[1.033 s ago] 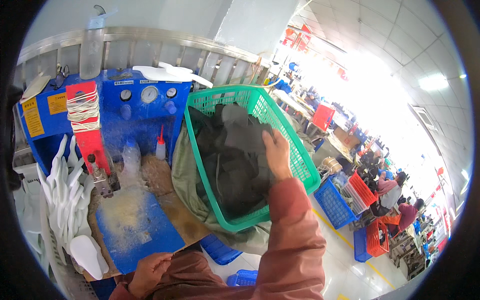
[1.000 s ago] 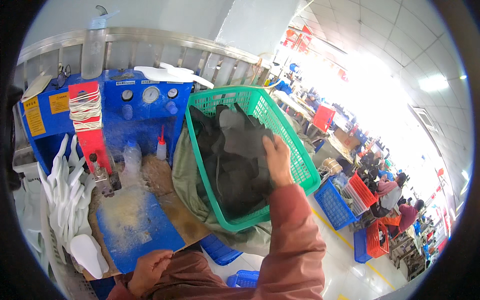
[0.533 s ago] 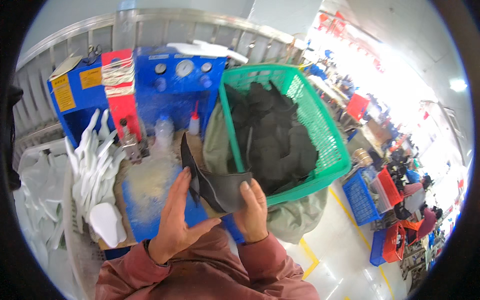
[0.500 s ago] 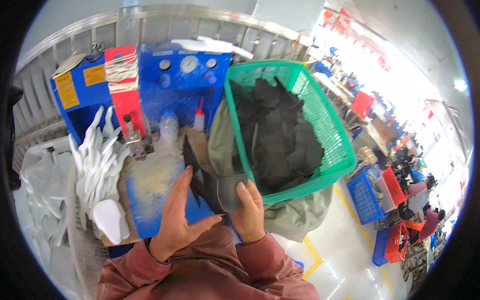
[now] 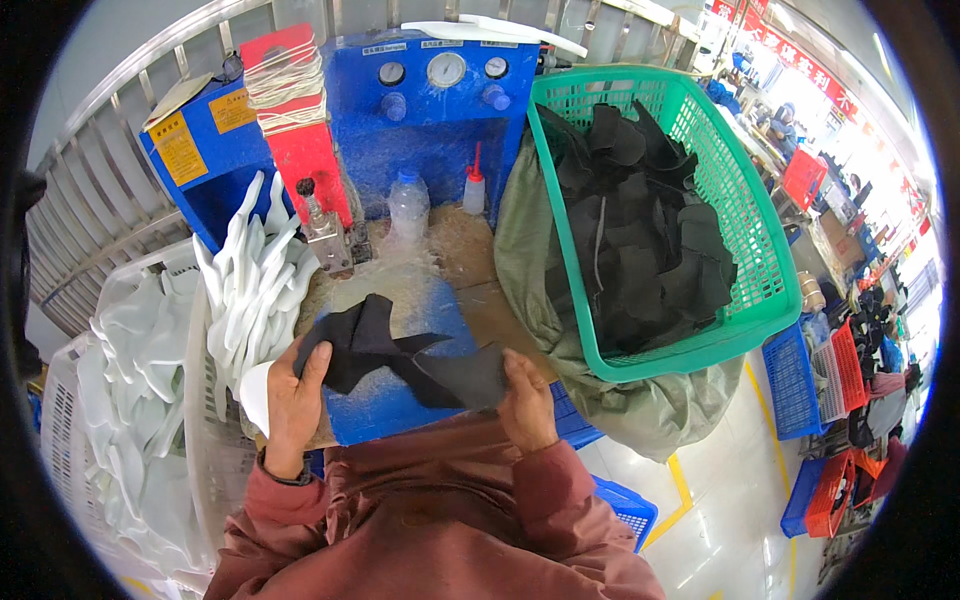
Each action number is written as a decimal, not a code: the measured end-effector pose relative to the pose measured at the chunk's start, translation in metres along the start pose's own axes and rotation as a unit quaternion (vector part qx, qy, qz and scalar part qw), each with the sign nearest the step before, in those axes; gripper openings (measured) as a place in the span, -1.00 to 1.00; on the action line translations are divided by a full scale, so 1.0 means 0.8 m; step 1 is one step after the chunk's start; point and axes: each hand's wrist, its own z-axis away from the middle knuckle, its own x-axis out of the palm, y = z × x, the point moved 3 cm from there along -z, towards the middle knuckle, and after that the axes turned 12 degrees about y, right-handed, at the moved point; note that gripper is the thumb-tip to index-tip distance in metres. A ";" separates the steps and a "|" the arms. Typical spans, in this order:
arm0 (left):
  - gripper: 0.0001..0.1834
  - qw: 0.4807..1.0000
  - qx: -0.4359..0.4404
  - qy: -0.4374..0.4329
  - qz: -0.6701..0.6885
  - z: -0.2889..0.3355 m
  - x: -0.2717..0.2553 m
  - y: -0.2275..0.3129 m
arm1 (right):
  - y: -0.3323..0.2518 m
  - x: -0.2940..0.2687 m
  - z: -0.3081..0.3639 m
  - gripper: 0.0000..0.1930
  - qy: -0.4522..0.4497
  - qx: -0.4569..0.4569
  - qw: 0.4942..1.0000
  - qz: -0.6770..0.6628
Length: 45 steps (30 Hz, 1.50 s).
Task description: The person repeatedly picks black glove shells and white insoles, aligns them, and presses them together under a pneumatic press. The finished gloves are placed into a blue basket. The process is repeated for multiple units.
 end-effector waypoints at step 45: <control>-0.71 0.925 0.045 -0.375 -0.042 0.007 0.021 -0.006 | 0.001 0.122 0.078 -0.11 -0.410 0.200 0.846 -0.276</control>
